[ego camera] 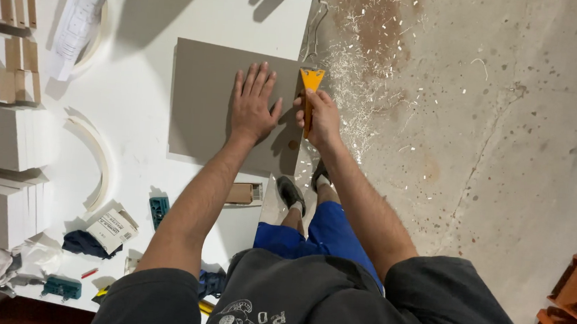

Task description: Apply edge banding to wooden panels using an iron and trim the excess with a hand tool

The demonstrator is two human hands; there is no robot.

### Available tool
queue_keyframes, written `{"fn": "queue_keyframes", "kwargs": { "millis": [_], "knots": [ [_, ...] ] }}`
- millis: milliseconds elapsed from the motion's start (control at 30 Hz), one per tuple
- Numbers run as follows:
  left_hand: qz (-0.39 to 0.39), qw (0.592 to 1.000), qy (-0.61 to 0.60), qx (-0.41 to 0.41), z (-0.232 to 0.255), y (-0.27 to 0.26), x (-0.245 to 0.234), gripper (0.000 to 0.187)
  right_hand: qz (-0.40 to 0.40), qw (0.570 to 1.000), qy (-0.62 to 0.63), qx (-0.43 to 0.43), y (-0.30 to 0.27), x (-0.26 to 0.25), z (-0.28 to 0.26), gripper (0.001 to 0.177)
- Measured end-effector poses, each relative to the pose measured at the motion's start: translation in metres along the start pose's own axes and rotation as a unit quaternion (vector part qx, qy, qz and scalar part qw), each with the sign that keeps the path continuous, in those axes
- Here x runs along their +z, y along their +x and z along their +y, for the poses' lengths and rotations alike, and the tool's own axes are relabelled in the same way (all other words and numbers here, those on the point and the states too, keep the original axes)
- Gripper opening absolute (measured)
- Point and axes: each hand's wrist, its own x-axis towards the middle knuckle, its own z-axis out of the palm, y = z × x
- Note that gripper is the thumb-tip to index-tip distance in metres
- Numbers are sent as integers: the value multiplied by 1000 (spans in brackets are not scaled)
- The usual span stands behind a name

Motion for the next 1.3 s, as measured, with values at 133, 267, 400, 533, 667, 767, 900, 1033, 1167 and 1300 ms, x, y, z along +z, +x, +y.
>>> {"fn": "queue_keyframes", "kwargs": {
  "millis": [133,267,400,533,667,767,900,1033,1167,1300],
  "knots": [
    [-19,1000,-1,-5,0,0,0,60,-4,997,39,-66,29,-18,-23,22],
    [-36,999,-6,-6,8,2,-19,58,2,995,34,-98,8,-67,-34,21],
    [-26,999,-44,-10,4,1,-21,51,-53,986,-53,-147,-38,-110,-10,27],
    [65,979,-191,-29,20,-17,-14,25,-72,971,-137,-182,-89,-145,12,35],
    [-132,808,-540,-193,126,-38,-29,26,-69,968,-158,-181,-127,-157,9,35],
    [-177,653,-705,-215,181,-41,-30,43,-79,964,-187,-173,-154,-159,0,39],
    [-188,688,-656,-248,209,-30,-30,23,-47,962,-212,-167,-174,-186,5,37],
    [-191,907,-331,-175,202,-19,33,38,-42,921,-370,-117,-174,-231,58,27],
    [-267,925,-269,-15,242,-65,0,64,-181,761,-612,-117,-200,-129,128,20],
    [94,965,-193,153,244,-117,33,33,-339,609,-598,-396,-214,-46,210,10]
  ]
}}
